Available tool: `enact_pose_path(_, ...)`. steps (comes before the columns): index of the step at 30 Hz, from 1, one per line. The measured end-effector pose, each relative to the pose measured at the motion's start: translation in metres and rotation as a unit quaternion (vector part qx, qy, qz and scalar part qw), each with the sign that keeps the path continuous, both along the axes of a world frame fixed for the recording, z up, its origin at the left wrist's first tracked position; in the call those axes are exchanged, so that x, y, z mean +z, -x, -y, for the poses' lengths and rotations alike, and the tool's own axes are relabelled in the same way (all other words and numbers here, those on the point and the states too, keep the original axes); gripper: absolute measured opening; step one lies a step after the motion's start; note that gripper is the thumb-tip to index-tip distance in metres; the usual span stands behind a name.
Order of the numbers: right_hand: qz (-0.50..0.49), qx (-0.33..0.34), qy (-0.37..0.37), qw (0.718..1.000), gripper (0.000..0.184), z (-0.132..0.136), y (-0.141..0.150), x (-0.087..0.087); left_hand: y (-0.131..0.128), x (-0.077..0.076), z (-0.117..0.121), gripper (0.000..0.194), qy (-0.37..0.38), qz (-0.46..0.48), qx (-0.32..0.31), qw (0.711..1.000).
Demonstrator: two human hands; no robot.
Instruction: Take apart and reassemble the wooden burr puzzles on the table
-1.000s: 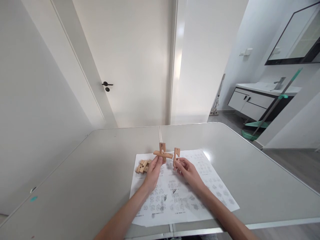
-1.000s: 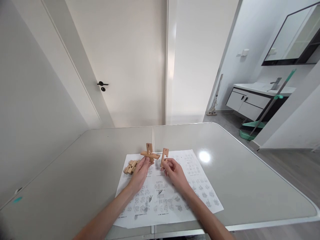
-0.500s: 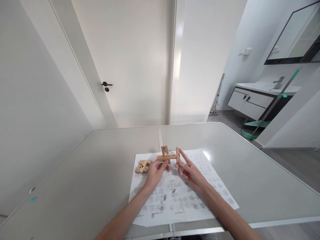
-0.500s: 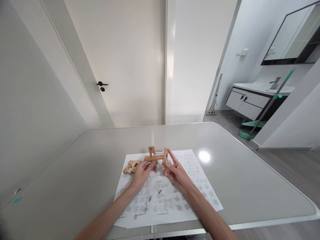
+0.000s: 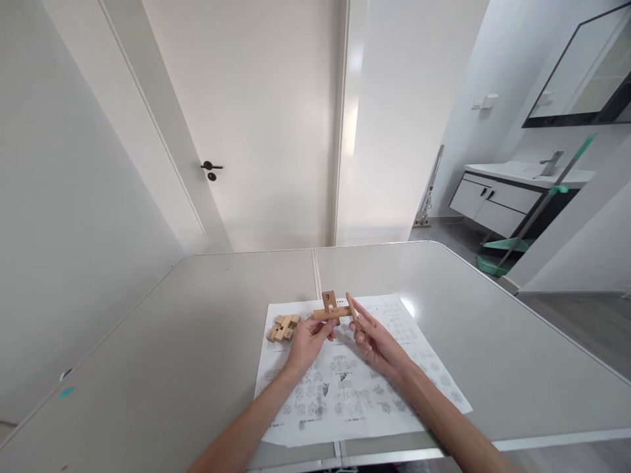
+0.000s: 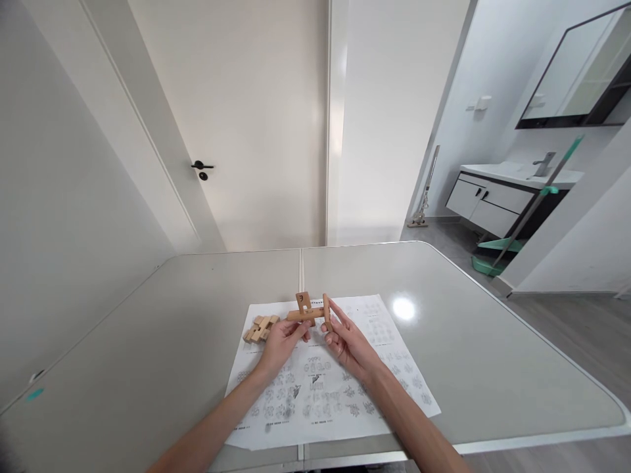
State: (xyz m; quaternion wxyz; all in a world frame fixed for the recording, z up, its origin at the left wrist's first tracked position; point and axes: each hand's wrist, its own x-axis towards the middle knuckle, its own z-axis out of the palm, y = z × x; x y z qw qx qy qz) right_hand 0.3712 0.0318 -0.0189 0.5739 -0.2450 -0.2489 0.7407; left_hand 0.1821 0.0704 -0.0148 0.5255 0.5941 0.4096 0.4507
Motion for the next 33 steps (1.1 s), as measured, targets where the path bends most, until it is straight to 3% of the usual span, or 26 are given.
enact_pose_path(10, -0.066, 0.029, 0.026, 0.997, 0.067, 0.001, -0.002, 0.002, 0.000, -0.002, 0.000, 0.039, -0.008, 0.000, -0.011, 1.000)
enact_pose_path(15, -0.060, 0.051, 0.008, 0.997, 0.055, 0.000, -0.001, -0.002, 0.001, -0.001, 0.000, 0.040, -0.008, 0.001, -0.036, 0.999)
enact_pose_path(21, -0.026, 0.052, -0.010, 0.998, 0.059, 0.000, 0.002, -0.001, 0.000, -0.001, 0.000, 0.036, -0.008, -0.006, -0.031, 0.999)
enact_pose_path(27, 0.101, 0.014, -0.039, 0.994, 0.080, 0.002, 0.007, 0.003, -0.001, 0.002, 0.003, 0.034, -0.021, -0.023, -0.051, 0.998)
enact_pose_path(33, 0.279, 0.016, -0.085, 0.956, 0.088, 0.007, 0.013, 0.006, -0.002, 0.000, 0.009, 0.040, -0.039, -0.077, -0.076, 0.993)
